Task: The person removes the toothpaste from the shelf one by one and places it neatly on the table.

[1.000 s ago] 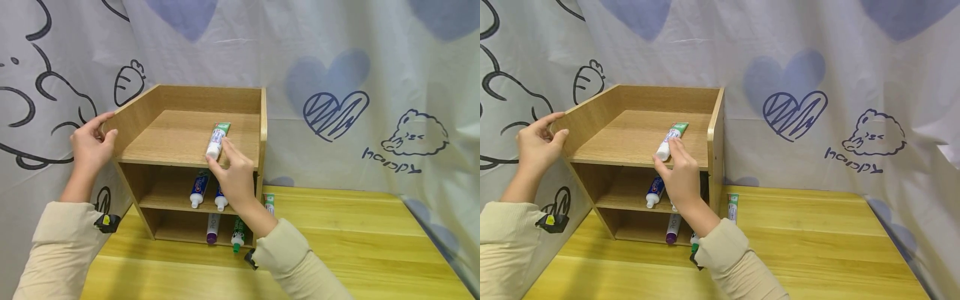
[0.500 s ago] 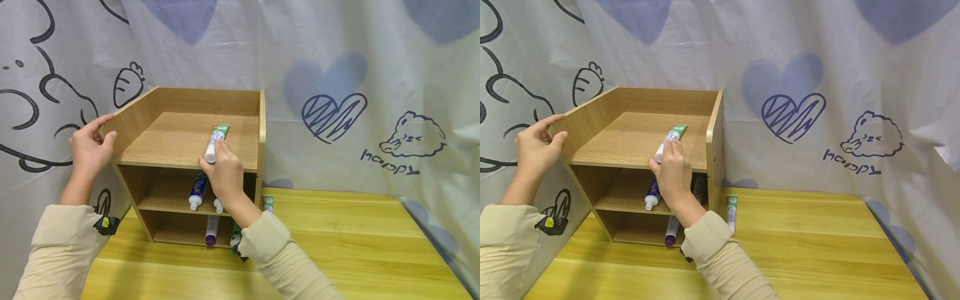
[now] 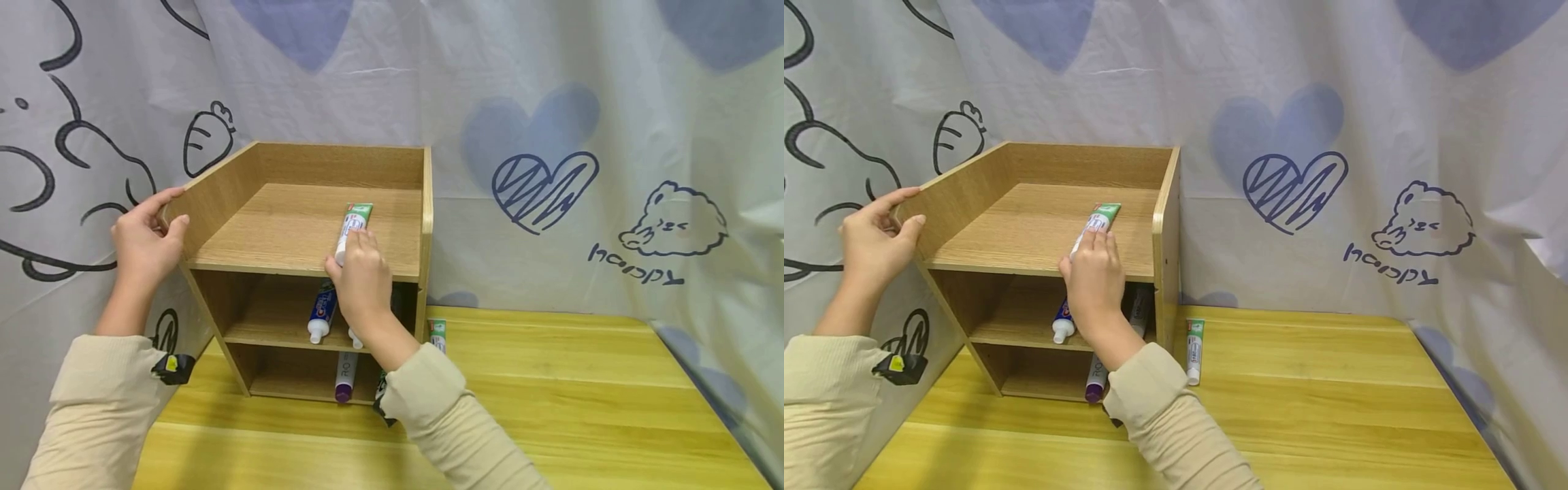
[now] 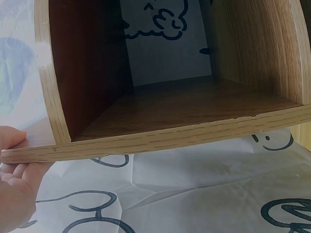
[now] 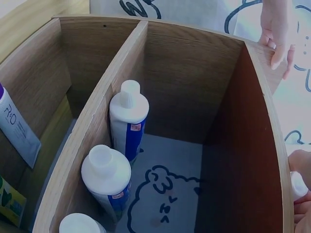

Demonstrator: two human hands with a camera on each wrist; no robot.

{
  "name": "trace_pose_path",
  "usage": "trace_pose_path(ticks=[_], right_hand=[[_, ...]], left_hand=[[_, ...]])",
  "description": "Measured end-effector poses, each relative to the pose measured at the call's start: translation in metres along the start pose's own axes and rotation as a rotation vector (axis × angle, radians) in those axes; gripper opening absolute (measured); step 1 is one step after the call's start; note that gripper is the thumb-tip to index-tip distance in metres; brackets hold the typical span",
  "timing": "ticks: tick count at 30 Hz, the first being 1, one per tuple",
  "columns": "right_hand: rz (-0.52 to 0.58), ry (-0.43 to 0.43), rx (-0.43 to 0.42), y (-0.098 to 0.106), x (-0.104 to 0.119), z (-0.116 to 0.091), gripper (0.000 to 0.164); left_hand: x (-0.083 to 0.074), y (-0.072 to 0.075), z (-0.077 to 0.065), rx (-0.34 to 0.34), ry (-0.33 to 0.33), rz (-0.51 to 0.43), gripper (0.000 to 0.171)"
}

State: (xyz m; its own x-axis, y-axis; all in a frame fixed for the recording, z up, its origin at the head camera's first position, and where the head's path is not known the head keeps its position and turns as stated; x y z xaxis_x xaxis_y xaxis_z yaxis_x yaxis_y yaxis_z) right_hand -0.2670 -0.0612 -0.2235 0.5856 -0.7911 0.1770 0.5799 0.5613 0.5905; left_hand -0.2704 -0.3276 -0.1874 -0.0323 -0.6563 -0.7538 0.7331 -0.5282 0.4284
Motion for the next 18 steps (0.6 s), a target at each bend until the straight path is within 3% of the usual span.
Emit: trace_pose_path(ticks=[8,18], right_hand=[[0.034,0.010,0.016,0.000,-0.002,0.001,0.039],[0.150,0.064,-0.075,0.007,-0.010,-0.002,0.029]], left_hand=[[0.001,0.000,0.001,-0.003,0.017,-0.003,0.036],[0.001,0.000,0.001,-0.001,0.009,-0.001,0.036]])
Point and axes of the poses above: each hand's wrist, its own z-axis towards the middle knuckle, its own y-axis out of the back of the hand, x = y × z, the point moved 5 cm from there along z, towards the middle knuckle, and after that the axes turned 13 degrees about y, right-handed, at the moved point
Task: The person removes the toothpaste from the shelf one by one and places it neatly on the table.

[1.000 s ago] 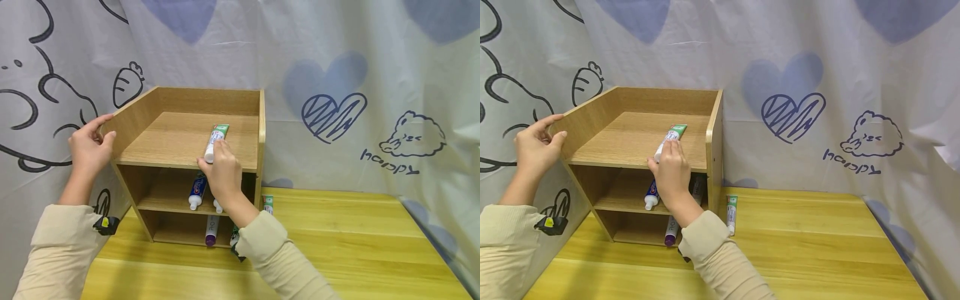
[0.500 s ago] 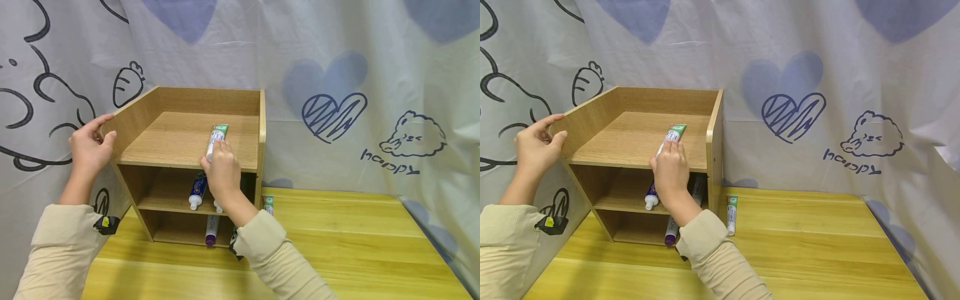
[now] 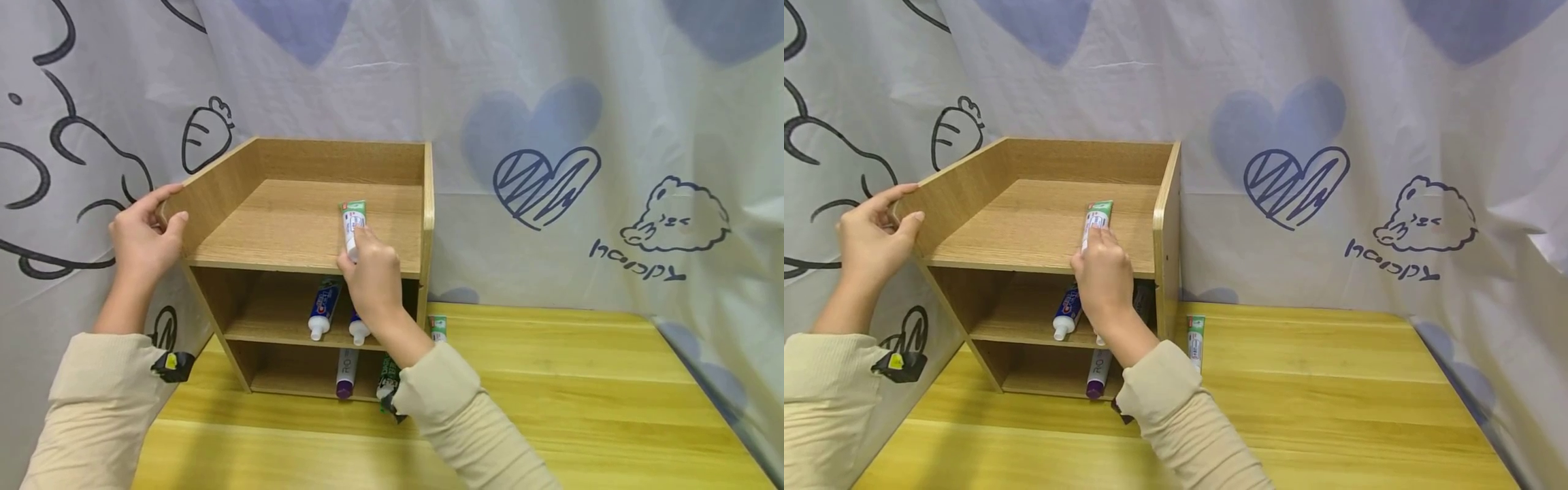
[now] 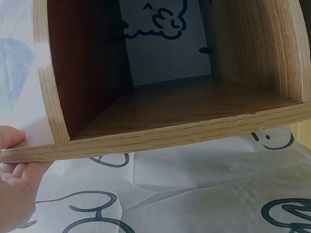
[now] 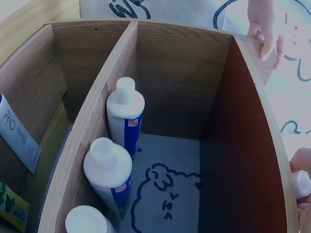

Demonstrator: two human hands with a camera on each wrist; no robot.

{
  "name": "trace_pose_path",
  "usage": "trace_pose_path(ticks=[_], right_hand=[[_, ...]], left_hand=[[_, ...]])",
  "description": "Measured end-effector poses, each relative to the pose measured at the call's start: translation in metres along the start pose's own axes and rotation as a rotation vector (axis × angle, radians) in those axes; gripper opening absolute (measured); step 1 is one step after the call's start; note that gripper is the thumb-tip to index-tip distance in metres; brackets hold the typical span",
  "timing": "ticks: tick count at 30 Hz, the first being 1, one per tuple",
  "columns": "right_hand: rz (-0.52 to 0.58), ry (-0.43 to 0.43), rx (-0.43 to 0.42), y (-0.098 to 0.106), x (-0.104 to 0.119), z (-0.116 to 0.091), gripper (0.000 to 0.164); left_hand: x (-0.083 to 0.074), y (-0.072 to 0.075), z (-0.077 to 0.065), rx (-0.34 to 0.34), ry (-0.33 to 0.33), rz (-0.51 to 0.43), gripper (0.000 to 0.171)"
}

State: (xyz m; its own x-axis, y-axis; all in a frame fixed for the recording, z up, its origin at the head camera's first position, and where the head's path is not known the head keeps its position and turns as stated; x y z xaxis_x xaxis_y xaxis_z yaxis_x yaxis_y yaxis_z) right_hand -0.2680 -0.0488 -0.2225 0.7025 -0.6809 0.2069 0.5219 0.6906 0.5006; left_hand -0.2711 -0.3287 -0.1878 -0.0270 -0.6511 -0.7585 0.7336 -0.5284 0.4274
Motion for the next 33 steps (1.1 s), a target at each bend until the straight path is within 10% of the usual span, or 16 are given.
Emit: trace_pose_path(ticks=[33], right_hand=[[0.263,0.116,-0.256,0.045,-0.007,-0.030,0.027]], left_hand=[[-0.002,0.001,-0.004,-0.022,-0.019,-0.031,0.036]])
Point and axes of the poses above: each hand's wrist, its own z-axis towards the middle knuckle, its own y-axis out of the back of the hand, x = y × z, the point moved 5 cm from there along z, towards the middle knuckle, and after that the axes turned 13 degrees about y, right-handed, at the moved point
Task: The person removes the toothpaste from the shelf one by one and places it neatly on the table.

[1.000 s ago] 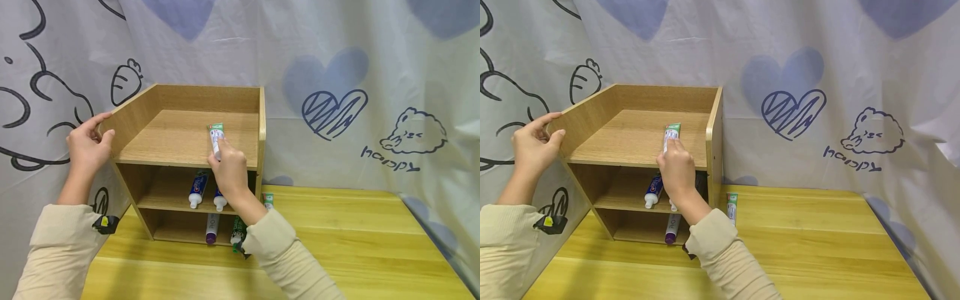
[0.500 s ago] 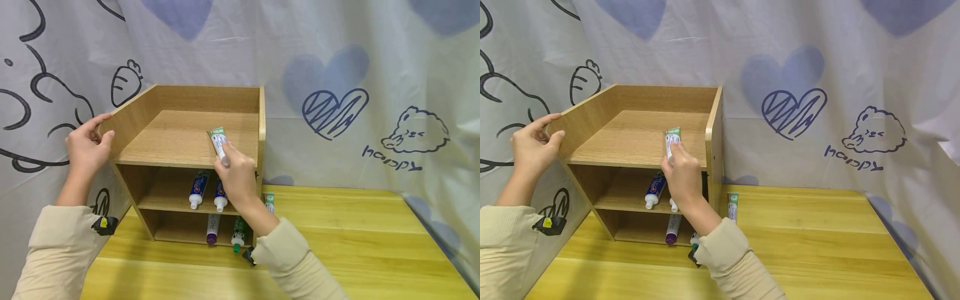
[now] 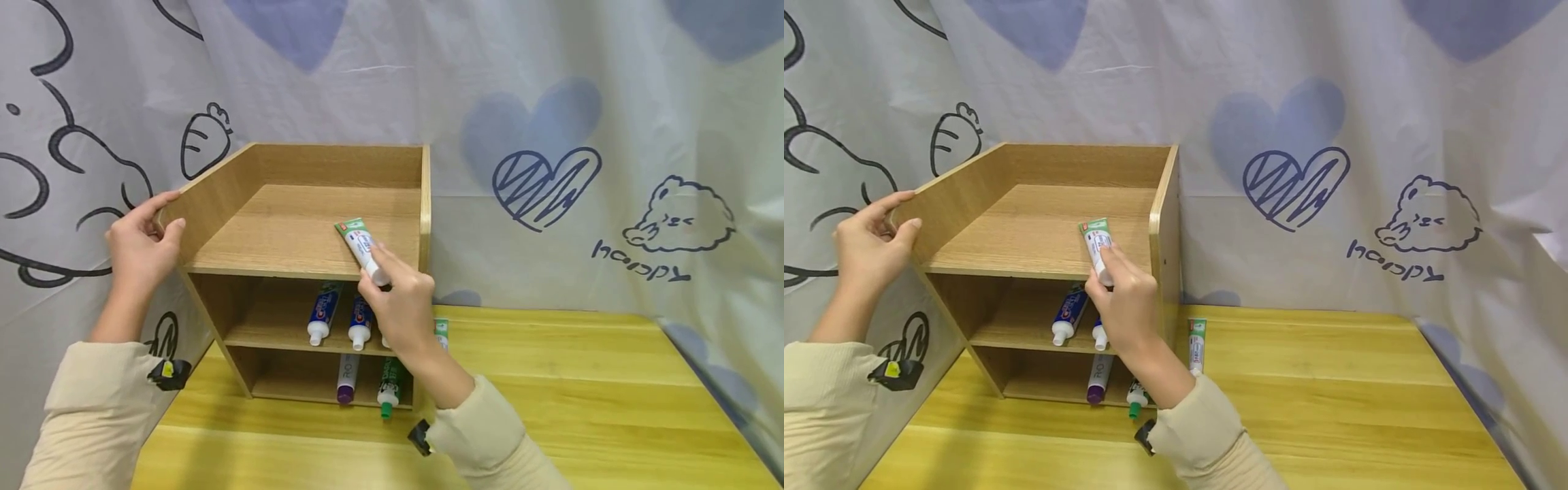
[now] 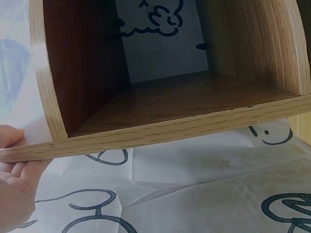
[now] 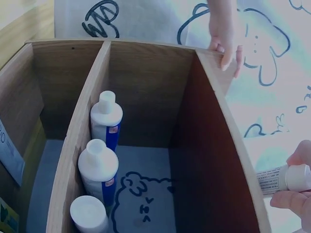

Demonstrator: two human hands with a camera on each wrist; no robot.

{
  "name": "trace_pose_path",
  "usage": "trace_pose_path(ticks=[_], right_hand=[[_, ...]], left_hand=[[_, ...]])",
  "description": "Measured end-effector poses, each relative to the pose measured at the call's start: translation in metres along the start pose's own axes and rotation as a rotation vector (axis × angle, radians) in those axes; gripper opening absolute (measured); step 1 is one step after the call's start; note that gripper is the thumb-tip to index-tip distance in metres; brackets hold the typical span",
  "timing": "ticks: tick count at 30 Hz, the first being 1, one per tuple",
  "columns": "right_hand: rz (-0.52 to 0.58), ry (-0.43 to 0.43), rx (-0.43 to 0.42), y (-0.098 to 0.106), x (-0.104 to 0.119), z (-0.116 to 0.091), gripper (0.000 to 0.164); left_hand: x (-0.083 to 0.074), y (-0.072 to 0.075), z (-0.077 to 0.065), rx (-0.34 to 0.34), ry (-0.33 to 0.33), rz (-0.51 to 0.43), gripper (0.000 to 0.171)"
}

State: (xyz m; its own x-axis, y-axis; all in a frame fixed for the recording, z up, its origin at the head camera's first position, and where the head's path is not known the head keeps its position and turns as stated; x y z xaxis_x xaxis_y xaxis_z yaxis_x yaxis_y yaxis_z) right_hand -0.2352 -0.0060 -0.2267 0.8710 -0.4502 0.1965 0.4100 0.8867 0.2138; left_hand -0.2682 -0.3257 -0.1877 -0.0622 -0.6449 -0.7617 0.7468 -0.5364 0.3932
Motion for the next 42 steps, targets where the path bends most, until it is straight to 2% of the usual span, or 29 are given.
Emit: trace_pose_path(ticks=[10,17,30,36,42], right_hand=[[0.050,0.048,-0.044,0.017,0.010,0.002,0.028],[0.028,0.082,-0.055,0.024,0.010,0.003,0.028],[0.013,0.159,-0.137,0.041,0.014,0.016,0.027],[0.009,0.201,-0.169,0.049,0.014,0.021,0.027],[-0.018,0.205,-0.193,0.058,0.011,0.025,0.027]], left_hand=[[-0.001,0.001,-0.001,-0.014,-0.012,0.031,0.035],[0.000,0.000,0.000,-0.022,-0.037,0.040,0.034],[0.002,0.001,0.001,0.016,-0.022,0.014,0.035],[0.003,0.001,0.001,-0.003,-0.032,0.021,0.034],[0.001,0.002,0.001,-0.003,-0.041,0.033,0.035]])
Point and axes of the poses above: each hand's wrist, its own z-axis towards the middle knuckle, its own y-axis out of the back of the hand, x = y × z, the point moved 5 cm from there along z, towards the middle knuckle, and after that the axes turned 13 degrees about y, right-handed, at the moved point
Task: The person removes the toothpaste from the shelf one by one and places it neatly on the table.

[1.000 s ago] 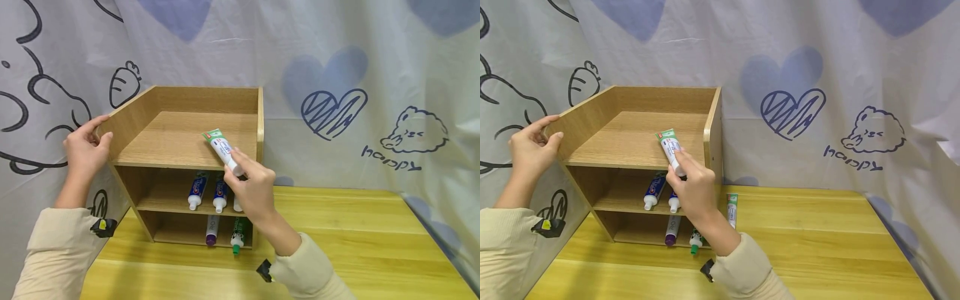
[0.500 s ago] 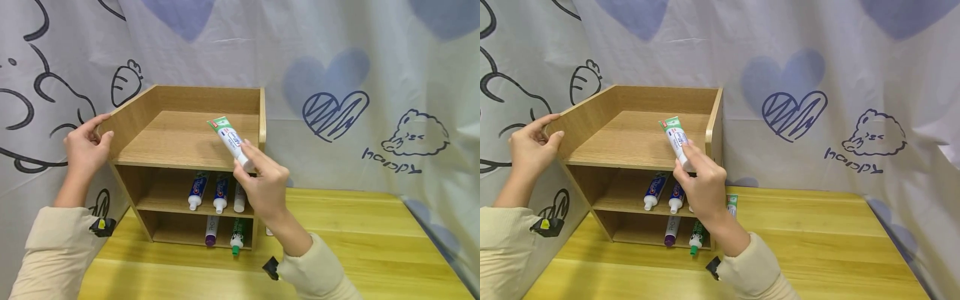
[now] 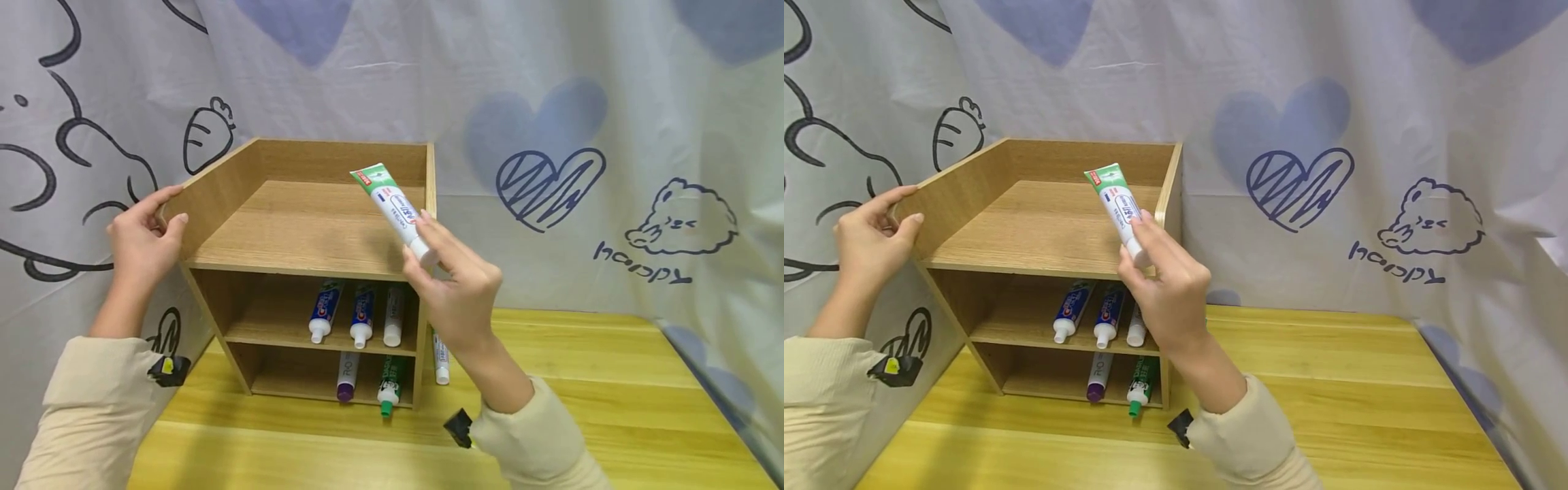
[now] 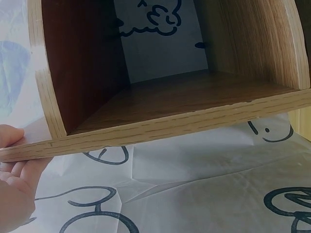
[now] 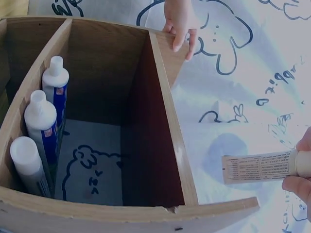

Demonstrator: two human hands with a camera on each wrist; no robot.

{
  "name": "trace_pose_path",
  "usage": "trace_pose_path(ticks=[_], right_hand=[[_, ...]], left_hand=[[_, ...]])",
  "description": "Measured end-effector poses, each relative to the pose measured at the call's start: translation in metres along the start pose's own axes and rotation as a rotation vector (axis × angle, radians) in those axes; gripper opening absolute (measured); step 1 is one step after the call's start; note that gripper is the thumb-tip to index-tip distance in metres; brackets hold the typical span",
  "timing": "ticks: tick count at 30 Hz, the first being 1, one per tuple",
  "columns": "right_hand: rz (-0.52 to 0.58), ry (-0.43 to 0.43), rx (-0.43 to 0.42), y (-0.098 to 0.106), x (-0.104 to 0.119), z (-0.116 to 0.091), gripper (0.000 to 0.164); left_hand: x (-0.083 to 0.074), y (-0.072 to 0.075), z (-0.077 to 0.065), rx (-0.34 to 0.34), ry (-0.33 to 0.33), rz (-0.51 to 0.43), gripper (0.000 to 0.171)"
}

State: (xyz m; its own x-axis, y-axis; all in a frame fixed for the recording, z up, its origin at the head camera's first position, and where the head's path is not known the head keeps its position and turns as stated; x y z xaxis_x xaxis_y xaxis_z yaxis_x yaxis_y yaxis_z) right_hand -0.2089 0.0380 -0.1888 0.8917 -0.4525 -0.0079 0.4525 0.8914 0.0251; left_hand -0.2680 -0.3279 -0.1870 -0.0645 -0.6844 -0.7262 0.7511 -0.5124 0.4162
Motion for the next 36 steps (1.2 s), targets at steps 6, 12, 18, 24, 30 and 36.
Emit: trace_pose_path(ticks=[6,12,18,24,30,36], right_hand=[[-0.027,-0.013,-0.024,0.010,-0.005,0.003,0.026],[-0.066,-0.034,-0.038,0.021,-0.014,0.003,0.026],[-0.097,-0.066,-0.046,0.030,-0.024,-0.002,0.027],[-0.109,-0.103,-0.097,0.039,-0.032,-0.008,0.026],[-0.137,-0.139,-0.115,0.047,-0.039,-0.017,0.026],[-0.155,-0.154,-0.146,0.056,-0.044,-0.028,0.025]], left_hand=[[-0.001,0.000,-0.001,-0.007,0.006,0.008,0.034],[-0.002,-0.001,0.001,-0.004,-0.009,0.006,0.034],[0.001,-0.001,0.001,-0.005,0.009,0.001,0.035],[0.000,-0.001,0.001,-0.006,-0.004,0.003,0.034],[0.001,-0.001,0.001,-0.010,-0.014,0.012,0.034],[-0.001,0.000,-0.001,-0.011,-0.008,0.014,0.035]])
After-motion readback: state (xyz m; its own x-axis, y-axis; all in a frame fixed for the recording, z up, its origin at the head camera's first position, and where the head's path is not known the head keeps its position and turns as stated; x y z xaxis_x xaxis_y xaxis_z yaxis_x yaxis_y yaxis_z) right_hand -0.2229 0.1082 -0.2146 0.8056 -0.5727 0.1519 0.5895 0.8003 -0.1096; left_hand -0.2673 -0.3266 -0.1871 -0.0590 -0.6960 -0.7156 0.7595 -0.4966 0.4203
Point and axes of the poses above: each hand's wrist, its own z-axis towards the middle knuckle, its own y-axis out of the back of the hand, x = y × z, the point moved 5 cm from there along z, towards the middle knuckle, and after that the axes turned 13 degrees about y, right-handed, at the moved point
